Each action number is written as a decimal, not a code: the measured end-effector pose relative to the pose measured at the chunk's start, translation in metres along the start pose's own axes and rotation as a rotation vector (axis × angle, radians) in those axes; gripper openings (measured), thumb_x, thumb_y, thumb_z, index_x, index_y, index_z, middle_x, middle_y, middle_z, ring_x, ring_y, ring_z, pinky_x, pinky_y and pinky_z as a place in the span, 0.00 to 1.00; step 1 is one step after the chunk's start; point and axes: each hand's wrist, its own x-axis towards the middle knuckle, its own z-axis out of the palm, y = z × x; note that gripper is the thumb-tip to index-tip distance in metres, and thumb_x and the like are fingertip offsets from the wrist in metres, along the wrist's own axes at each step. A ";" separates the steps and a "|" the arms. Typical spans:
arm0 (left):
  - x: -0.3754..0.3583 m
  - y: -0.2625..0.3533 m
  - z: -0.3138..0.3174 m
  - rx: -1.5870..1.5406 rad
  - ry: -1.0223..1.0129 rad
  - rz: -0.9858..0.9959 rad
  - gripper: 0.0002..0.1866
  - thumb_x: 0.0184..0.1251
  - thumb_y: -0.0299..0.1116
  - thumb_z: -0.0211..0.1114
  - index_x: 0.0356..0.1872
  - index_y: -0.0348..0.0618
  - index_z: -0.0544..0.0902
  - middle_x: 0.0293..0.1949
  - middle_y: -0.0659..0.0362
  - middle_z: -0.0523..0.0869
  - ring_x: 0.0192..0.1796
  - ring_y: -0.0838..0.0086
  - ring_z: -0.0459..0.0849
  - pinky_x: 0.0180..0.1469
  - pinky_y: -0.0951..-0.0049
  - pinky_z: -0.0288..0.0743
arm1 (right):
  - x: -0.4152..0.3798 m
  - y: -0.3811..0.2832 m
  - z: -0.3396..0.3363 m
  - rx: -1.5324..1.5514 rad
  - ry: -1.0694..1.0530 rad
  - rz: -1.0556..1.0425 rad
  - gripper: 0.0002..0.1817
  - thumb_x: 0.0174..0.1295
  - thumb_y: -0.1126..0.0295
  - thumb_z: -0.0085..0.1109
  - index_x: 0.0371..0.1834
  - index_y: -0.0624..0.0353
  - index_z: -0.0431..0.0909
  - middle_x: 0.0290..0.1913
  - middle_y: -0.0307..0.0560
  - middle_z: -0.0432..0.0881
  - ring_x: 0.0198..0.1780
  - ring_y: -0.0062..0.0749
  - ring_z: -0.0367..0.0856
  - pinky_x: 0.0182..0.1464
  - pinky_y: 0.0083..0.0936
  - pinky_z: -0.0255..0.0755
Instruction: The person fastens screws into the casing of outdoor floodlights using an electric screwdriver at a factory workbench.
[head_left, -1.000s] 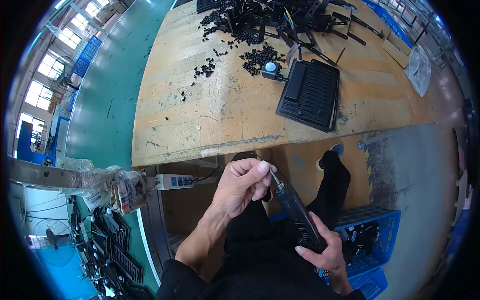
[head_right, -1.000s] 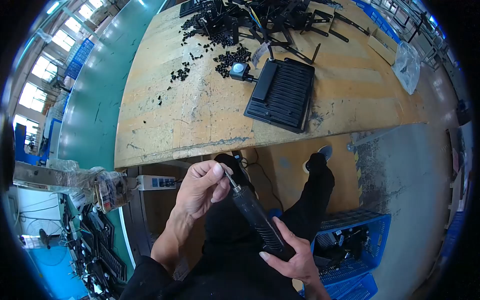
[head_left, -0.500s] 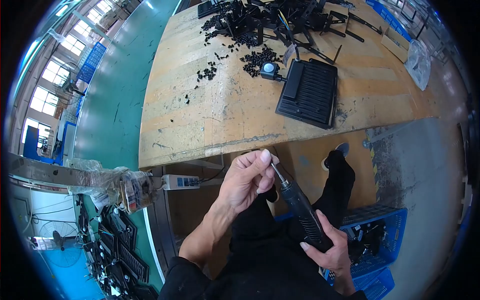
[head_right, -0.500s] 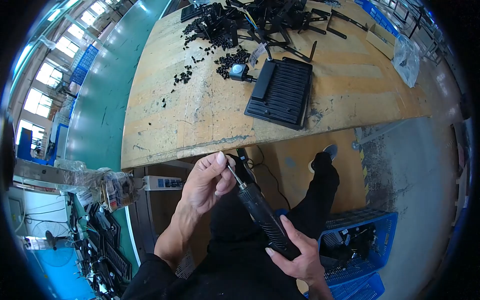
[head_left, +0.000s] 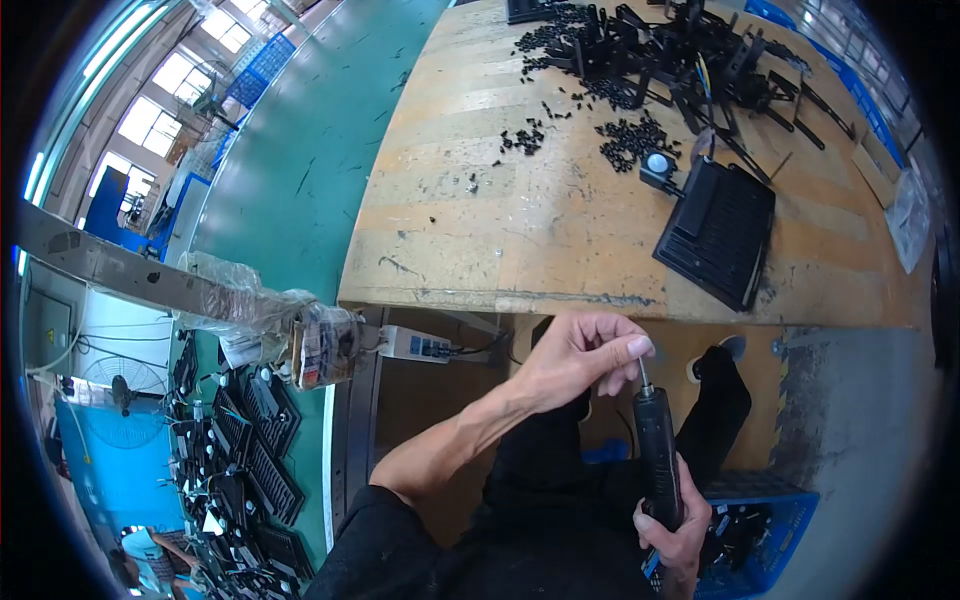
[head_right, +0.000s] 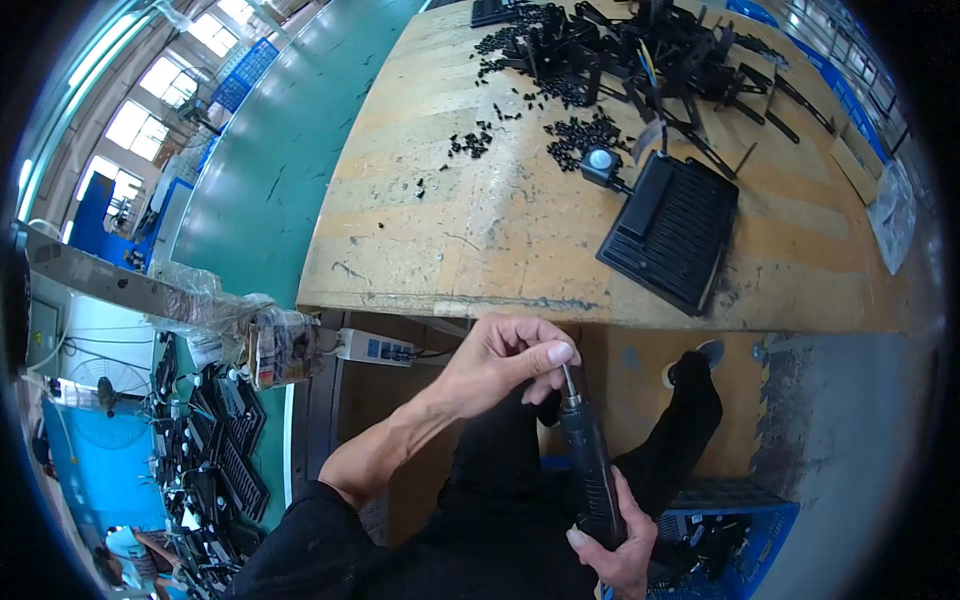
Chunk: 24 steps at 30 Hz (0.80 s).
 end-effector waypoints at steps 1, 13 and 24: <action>0.000 -0.002 -0.001 -0.062 -0.022 -0.009 0.13 0.83 0.36 0.67 0.51 0.35 0.90 0.30 0.63 0.89 0.26 0.85 0.82 0.30 0.82 0.74 | 0.005 0.001 0.005 0.000 -0.008 0.001 0.49 0.57 0.78 0.69 0.85 0.73 0.58 0.34 0.48 0.86 0.21 0.19 0.77 0.23 0.17 0.72; 0.064 0.050 -0.199 1.764 0.614 0.563 0.12 0.71 0.24 0.66 0.52 0.39 0.92 0.47 0.49 0.90 0.49 0.54 0.87 0.53 0.59 0.83 | 0.036 0.013 -0.009 -0.068 0.158 -0.114 0.48 0.61 0.77 0.65 0.86 0.72 0.53 0.33 0.46 0.83 0.20 0.17 0.74 0.20 0.14 0.70; 0.088 0.063 -0.187 1.858 0.516 0.501 0.06 0.69 0.26 0.65 0.41 0.40 0.89 0.43 0.50 0.89 0.51 0.54 0.87 0.58 0.56 0.80 | 0.019 0.009 -0.019 0.044 0.246 -0.055 0.47 0.61 0.78 0.72 0.85 0.70 0.60 0.37 0.42 0.84 0.24 0.16 0.78 0.26 0.17 0.72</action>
